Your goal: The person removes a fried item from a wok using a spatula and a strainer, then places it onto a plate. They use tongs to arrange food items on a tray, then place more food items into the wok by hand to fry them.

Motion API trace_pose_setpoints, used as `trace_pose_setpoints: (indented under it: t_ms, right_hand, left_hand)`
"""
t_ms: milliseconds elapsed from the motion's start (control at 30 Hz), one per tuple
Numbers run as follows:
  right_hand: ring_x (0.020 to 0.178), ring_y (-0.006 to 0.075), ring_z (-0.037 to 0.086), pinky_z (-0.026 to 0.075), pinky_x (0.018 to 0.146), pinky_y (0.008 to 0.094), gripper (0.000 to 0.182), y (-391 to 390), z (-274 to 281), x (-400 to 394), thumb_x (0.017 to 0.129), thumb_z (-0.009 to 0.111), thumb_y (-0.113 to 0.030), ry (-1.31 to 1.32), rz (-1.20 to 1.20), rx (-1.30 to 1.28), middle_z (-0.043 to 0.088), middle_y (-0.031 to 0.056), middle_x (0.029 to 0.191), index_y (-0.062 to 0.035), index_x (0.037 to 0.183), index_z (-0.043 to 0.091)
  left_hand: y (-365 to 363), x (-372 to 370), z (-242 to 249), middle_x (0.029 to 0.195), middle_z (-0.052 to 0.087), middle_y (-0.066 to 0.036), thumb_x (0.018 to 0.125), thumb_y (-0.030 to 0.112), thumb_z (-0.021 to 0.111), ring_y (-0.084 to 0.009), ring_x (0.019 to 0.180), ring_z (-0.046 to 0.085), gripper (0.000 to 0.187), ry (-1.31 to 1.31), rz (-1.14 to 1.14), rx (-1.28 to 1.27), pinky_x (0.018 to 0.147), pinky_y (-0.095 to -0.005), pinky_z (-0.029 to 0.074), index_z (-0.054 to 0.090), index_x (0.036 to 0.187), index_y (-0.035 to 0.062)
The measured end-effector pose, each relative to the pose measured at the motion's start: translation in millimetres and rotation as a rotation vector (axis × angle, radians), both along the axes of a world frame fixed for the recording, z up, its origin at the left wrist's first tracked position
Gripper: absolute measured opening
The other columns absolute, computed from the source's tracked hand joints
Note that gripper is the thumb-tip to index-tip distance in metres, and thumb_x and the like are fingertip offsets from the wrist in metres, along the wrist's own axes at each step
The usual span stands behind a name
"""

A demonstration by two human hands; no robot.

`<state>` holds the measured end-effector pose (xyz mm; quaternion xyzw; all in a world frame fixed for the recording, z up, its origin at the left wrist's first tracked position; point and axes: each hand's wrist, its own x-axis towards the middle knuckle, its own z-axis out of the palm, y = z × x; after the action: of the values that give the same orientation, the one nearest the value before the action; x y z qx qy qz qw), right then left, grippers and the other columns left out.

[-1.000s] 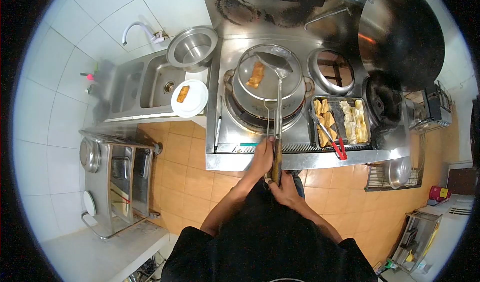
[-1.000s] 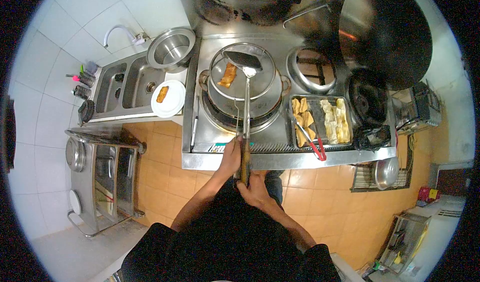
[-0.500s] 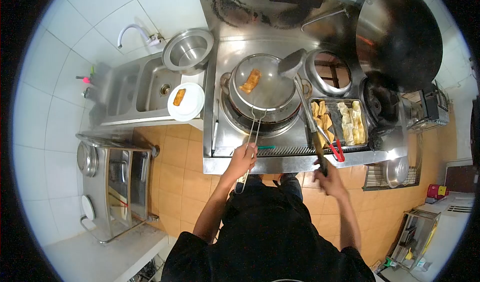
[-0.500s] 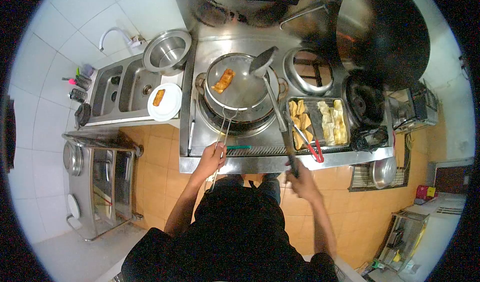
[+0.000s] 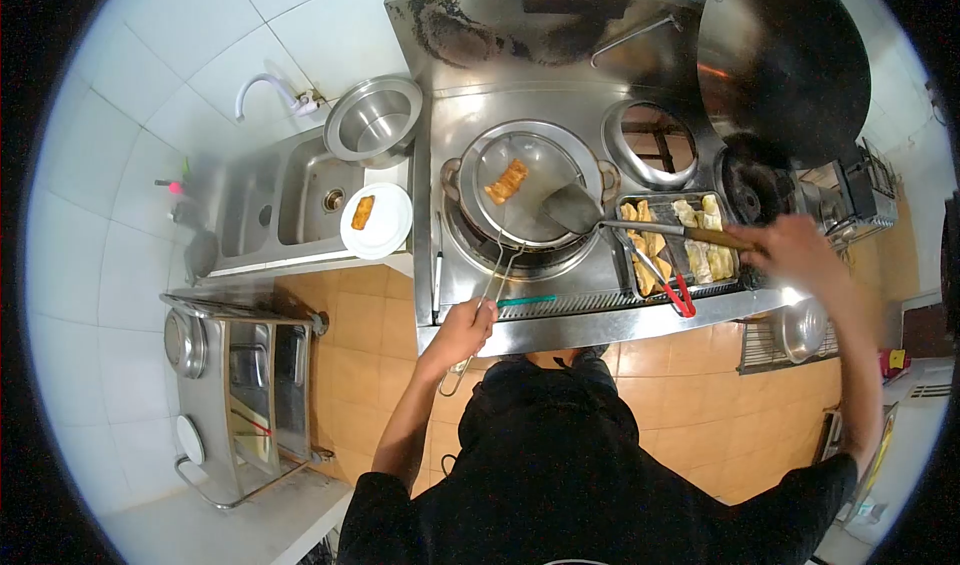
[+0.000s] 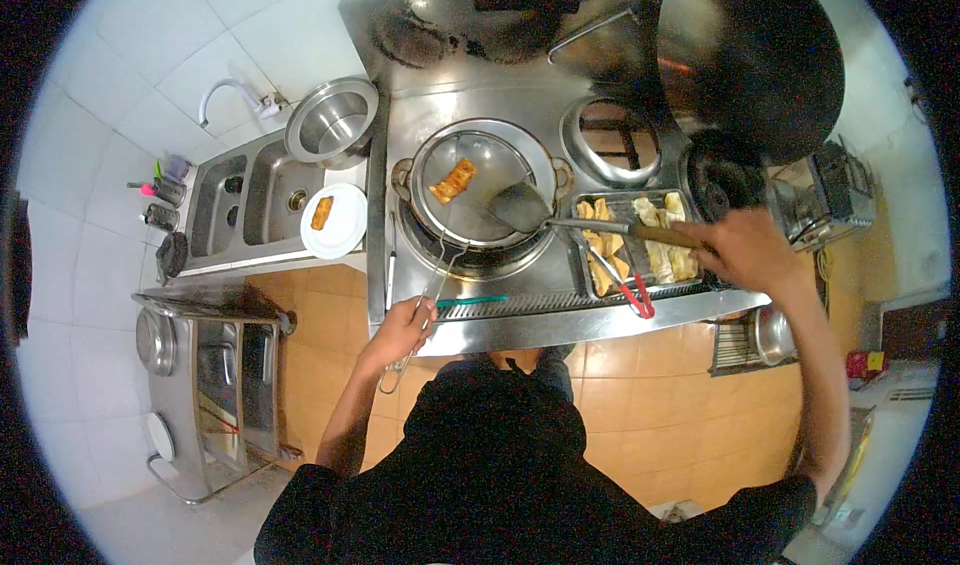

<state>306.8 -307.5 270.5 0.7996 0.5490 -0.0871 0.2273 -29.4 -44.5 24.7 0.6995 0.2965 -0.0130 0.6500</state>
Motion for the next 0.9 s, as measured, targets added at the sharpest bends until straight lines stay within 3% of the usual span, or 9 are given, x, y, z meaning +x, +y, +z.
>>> trace_pose_setpoints:
  t_ms: [100, 233, 433, 600, 667, 900]
  right_hand:
    - [0.063, 0.0300, 0.063, 0.050, 0.065, 0.0421, 0.041, 26, 19, 6, 0.081, 0.070, -0.026, -0.088, 0.169, 0.019, 0.064, 0.0144, 0.067, -0.0245, 0.122, 0.065]
    - [0.065, 0.0291, 0.064, 0.050, 0.064, 0.0415, 0.038, 51, 29, 14, 0.078, 0.071, -0.021, -0.134, 0.215, -0.012, 0.066, 0.0123, 0.070, -0.0243, 0.115, 0.069]
    - [0.065, 0.0297, 0.064, 0.050, 0.064, 0.0419, 0.039, 55, 12, 20, 0.079, 0.070, -0.023, -0.131, 0.188, 0.000, 0.065, 0.0121, 0.069, -0.0264, 0.118, 0.067]
    - [0.066, 0.0301, 0.063, 0.049, 0.063, 0.0437, 0.044, 38, -23, 36, 0.080, 0.069, -0.026, -0.075, 0.222, 0.072, 0.065, 0.0130, 0.070, -0.0279, 0.124, 0.063]
    - [0.067, 0.0299, 0.063, 0.048, 0.064, 0.0435, 0.046, 34, -32, 32, 0.081, 0.069, -0.027, -0.067, 0.118, 0.092, 0.065, 0.0133, 0.071, -0.0278, 0.126, 0.062]
    - [0.067, 0.0296, 0.062, 0.048, 0.066, 0.0432, 0.046, 29, -19, 33, 0.080, 0.070, -0.023, -0.115, 0.131, 0.139, 0.065, 0.0133, 0.071, -0.0261, 0.126, 0.062]
  left_hand:
    - [-3, 1, 5, 0.057, 0.046, -0.001, 0.102, 0.025, 0.040, -0.0096, 0.044, 0.045, 0.032, 0.041, -0.037, 0.024, 0.042, -0.0275, 0.037, 0.053, 0.086, 0.0005]
    - [-6, -1, 1, 0.057, 0.046, -0.001, 0.102, 0.025, 0.040, -0.0090, 0.044, 0.044, 0.031, 0.036, -0.068, 0.030, 0.042, -0.0274, 0.037, 0.053, 0.086, 0.0014]
    - [-9, -8, -8, 0.056, 0.043, 0.001, 0.102, 0.025, 0.040, -0.0085, 0.044, 0.042, 0.031, -0.024, 0.000, -0.126, 0.042, -0.0270, 0.037, 0.051, 0.084, 0.0025]
    - [-2, -15, -6, 0.056, 0.044, 0.000, 0.102, 0.026, 0.040, -0.0084, 0.044, 0.042, 0.032, 0.015, -0.033, -0.084, 0.042, -0.0269, 0.036, 0.051, 0.084, 0.0016]
    - [-3, -15, -8, 0.056, 0.045, -0.001, 0.102, 0.025, 0.040, -0.0086, 0.044, 0.043, 0.032, 0.004, -0.021, -0.081, 0.042, -0.0272, 0.037, 0.051, 0.084, 0.0014]
    - [-3, 0, 4, 0.057, 0.049, -0.003, 0.101, 0.023, 0.041, -0.0112, 0.045, 0.046, 0.030, -0.006, -0.025, 0.084, 0.045, -0.0294, 0.039, 0.054, 0.086, 0.0007]
